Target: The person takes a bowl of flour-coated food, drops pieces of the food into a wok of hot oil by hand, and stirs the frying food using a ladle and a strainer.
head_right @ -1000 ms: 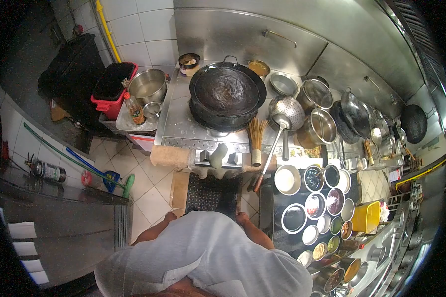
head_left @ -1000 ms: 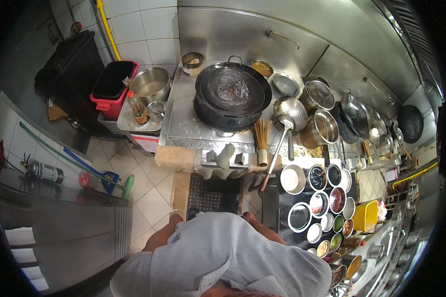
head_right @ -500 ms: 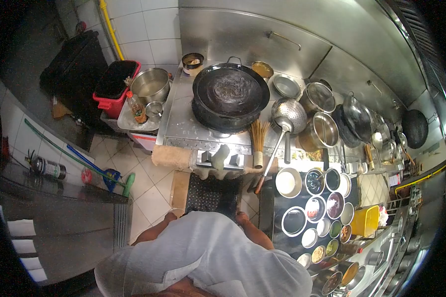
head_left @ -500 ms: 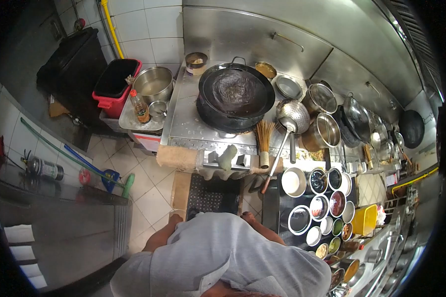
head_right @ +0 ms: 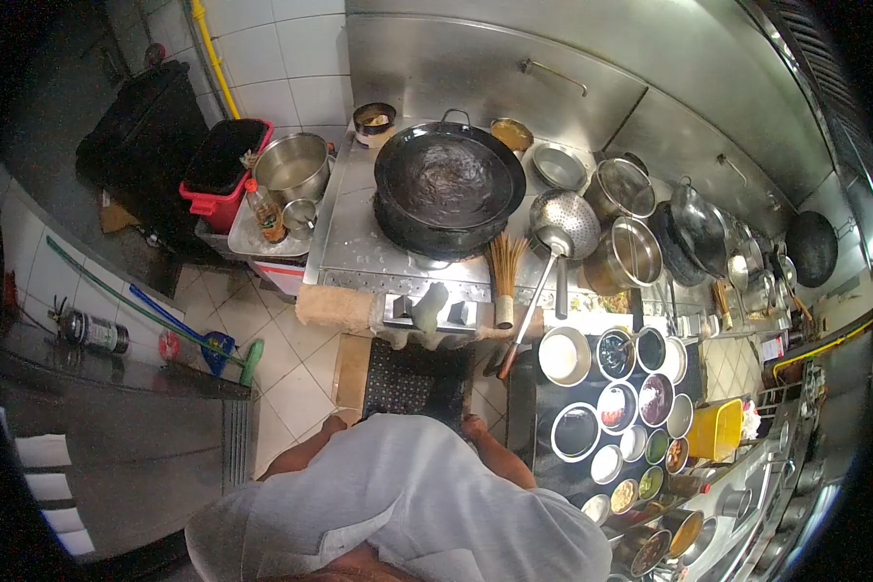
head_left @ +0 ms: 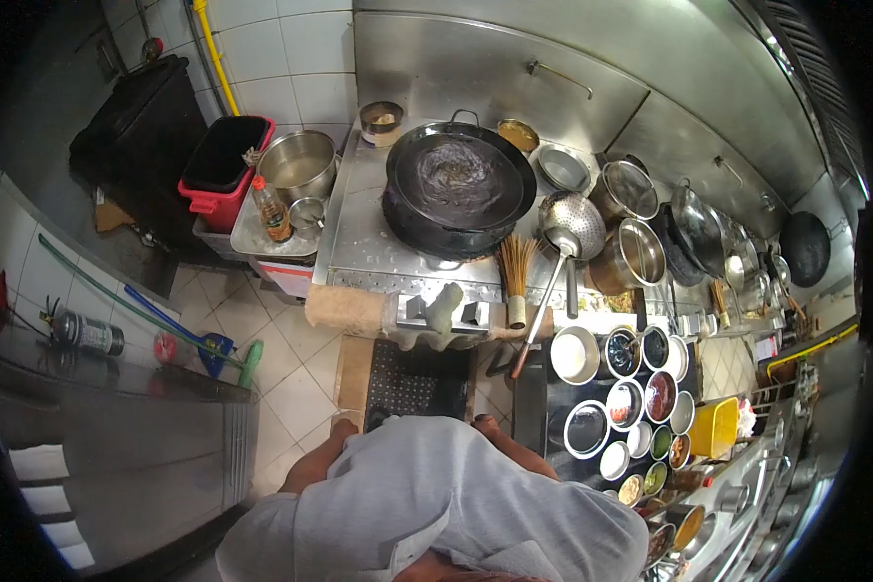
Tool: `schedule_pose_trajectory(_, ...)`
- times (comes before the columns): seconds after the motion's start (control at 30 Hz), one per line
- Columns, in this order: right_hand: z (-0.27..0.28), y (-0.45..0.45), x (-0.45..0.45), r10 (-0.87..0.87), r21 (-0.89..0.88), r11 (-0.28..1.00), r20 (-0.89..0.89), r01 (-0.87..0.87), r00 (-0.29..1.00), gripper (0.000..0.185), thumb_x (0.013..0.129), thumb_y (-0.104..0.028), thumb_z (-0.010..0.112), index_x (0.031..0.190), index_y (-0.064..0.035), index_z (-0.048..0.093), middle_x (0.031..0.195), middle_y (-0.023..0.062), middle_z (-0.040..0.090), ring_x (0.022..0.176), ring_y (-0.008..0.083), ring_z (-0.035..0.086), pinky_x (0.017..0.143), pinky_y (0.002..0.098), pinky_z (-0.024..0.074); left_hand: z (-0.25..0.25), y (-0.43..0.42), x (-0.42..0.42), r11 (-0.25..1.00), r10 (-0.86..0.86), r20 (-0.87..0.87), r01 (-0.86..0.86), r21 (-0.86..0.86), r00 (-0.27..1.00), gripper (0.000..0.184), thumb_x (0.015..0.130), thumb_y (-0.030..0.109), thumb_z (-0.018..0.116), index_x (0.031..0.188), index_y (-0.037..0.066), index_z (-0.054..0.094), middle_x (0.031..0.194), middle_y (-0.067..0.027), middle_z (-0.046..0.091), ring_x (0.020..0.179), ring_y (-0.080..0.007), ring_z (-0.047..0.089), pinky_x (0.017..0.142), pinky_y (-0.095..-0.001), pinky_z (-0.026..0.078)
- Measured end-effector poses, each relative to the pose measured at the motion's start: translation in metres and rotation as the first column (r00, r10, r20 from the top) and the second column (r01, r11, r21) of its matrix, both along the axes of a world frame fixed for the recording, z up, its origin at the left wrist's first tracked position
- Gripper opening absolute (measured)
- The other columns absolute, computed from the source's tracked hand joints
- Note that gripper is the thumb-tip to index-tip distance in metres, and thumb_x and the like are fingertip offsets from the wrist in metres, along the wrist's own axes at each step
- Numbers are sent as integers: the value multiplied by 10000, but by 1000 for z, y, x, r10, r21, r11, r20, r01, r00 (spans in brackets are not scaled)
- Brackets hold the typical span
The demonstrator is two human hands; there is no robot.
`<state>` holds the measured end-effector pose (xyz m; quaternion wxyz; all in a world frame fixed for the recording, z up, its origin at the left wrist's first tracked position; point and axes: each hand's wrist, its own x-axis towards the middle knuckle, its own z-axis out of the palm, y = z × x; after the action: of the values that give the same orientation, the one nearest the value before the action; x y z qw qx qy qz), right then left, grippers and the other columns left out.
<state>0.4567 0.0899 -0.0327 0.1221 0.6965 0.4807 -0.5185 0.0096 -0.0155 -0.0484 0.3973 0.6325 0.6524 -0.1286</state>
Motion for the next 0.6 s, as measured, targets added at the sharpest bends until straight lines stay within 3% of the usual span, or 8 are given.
schedule_pose_trajectory(0.03,12,1,-3,-14,-15,1000,3,14,1000,518,797,-320,619,1241,-54,588,1267,140,584,1204,248,536,1015,330,417,-5,-1,0,994,112,-7,-112,-4,994,262,761,216,615,827,-24,696,953,-260,654,930,-369,644,794,-427,514)
schedule_pose_trajectory(0.2,19,3,-5,-33,-35,999,17,33,999,508,802,-320,615,1242,-66,591,1261,132,590,1195,248,542,1013,336,420,0,1,1,993,118,-5,-118,-28,993,263,764,216,610,813,-29,692,949,-261,654,929,-369,644,796,-428,513)
schedule_pose_trajectory(0.3,14,3,-3,-60,-95,994,7,61,998,474,814,-261,578,1271,-139,563,1302,117,553,1204,258,531,999,366,425,-2,1,-1,993,116,21,-115,-33,993,256,765,224,600,805,-8,699,934,-247,660,915,-371,645,789,-431,513)
schedule_pose_trajectory(0.47,2,4,-2,75,-92,993,17,-73,997,522,809,-287,577,1312,-158,528,1382,116,483,1278,252,464,1051,357,375,8,5,2,993,103,-16,-104,-61,995,251,779,233,559,825,47,721,891,-202,676,877,-353,654,769,-421,520)
schedule_pose_trajectory(0.53,5,4,-2,72,-85,994,23,-70,997,519,816,-294,569,1316,-161,524,1381,115,484,1275,253,466,1052,357,374,8,6,-3,908,-414,-98,418,21,905,269,793,232,527,859,71,732,893,-171,684,867,-321,663,762,-400,528)
schedule_pose_trajectory(0.6,-1,3,-1,69,-78,995,28,-66,997,517,824,-301,562,1321,-163,520,1379,114,486,1273,255,468,1053,358,372,8,5,-3,924,-377,-95,381,25,921,277,795,234,517,870,79,735,903,-161,685,868,-306,665,760,-391,531)
